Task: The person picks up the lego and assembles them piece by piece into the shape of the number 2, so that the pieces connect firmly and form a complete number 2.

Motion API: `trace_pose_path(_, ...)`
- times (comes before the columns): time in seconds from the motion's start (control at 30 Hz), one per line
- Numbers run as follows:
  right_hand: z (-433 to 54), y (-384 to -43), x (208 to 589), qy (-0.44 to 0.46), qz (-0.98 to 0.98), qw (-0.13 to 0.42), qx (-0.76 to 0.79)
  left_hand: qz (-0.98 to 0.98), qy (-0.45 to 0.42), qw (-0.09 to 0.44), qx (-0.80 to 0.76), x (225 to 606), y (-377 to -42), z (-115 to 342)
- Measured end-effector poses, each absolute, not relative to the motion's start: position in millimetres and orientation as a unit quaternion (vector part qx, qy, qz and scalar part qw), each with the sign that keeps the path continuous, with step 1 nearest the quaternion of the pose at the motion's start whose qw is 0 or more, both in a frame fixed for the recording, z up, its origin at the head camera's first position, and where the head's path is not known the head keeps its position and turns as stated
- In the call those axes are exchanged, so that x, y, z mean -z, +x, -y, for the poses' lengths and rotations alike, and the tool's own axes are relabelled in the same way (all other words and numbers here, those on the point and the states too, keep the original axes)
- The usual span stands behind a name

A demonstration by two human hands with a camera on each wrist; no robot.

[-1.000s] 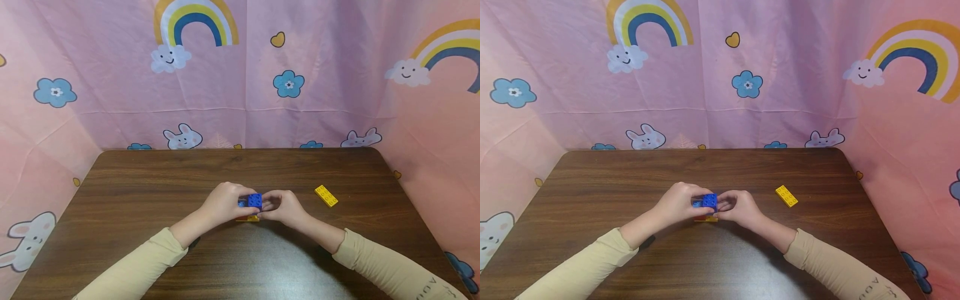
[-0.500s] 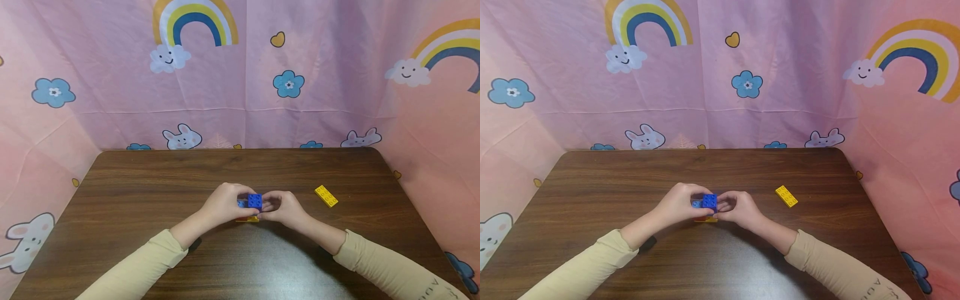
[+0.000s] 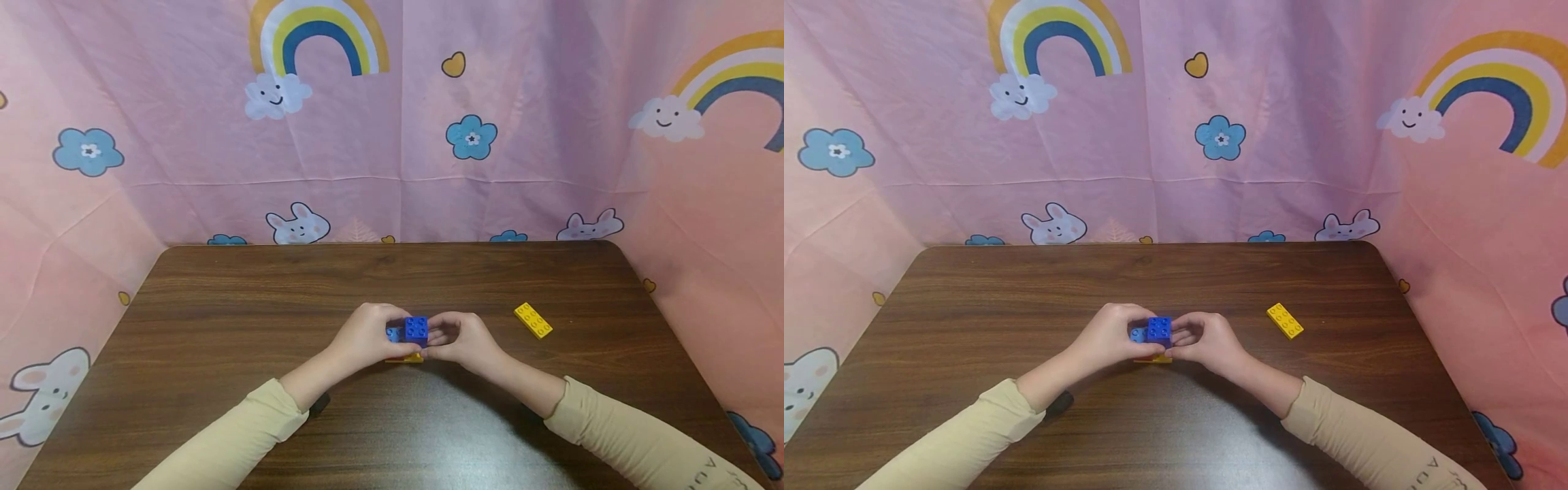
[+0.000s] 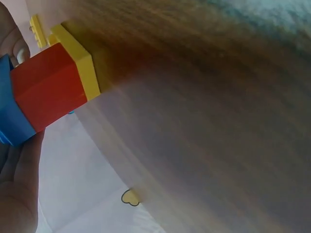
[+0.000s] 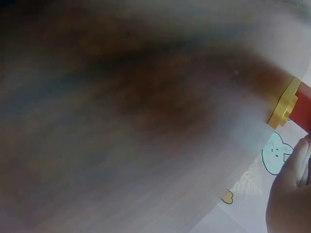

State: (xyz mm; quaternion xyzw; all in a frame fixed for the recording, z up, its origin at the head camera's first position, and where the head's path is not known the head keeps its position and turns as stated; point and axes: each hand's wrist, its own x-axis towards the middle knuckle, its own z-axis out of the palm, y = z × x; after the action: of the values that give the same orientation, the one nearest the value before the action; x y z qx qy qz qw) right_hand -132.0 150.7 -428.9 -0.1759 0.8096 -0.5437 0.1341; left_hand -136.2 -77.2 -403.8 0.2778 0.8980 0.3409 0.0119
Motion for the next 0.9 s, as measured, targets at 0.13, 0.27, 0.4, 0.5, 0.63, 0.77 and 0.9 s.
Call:
trace_pose_path(0.13, -150.5, -132.3, 428.8, -0.168, -0.809, 0.140, 0.546, -0.894, 0.277, 0.012, -0.352, 405.9, -135.1, 77.7)
trace_pose_path(0.27, -150.5, -132.5, 428.8, -0.165, -0.808, 0.141, 0.547, -0.889, 0.274, 0.004, -0.367, 410.9, -133.9, 78.3)
trace_pose_path(0.4, -150.4, -132.4, 428.5, -0.165, -0.809, 0.138, 0.547, -0.881, 0.264, -0.003, -0.392, 415.3, -132.5, 79.5)
trace_pose_path(0.5, -150.1, -132.2, 428.4, -0.166, -0.809, 0.138, 0.547, -0.874, 0.258, -0.007, -0.412, 416.7, -131.8, 80.6)
trace_pose_path(0.63, -149.6, -132.1, 428.1, -0.163, -0.808, 0.139, 0.549, -0.860, 0.247, -0.012, -0.446, 416.9, -131.3, 82.2)
trace_pose_path(0.77, -150.3, -132.1, 428.0, -0.157, -0.809, 0.143, 0.548, -0.847, 0.240, -0.012, -0.475, 417.7, -131.0, 82.9)
trace_pose_path(0.9, -152.6, -131.6, 428.3, -0.158, -0.807, 0.148, 0.550, -0.842, 0.232, -0.002, -0.487, 419.9, -130.9, 82.3)
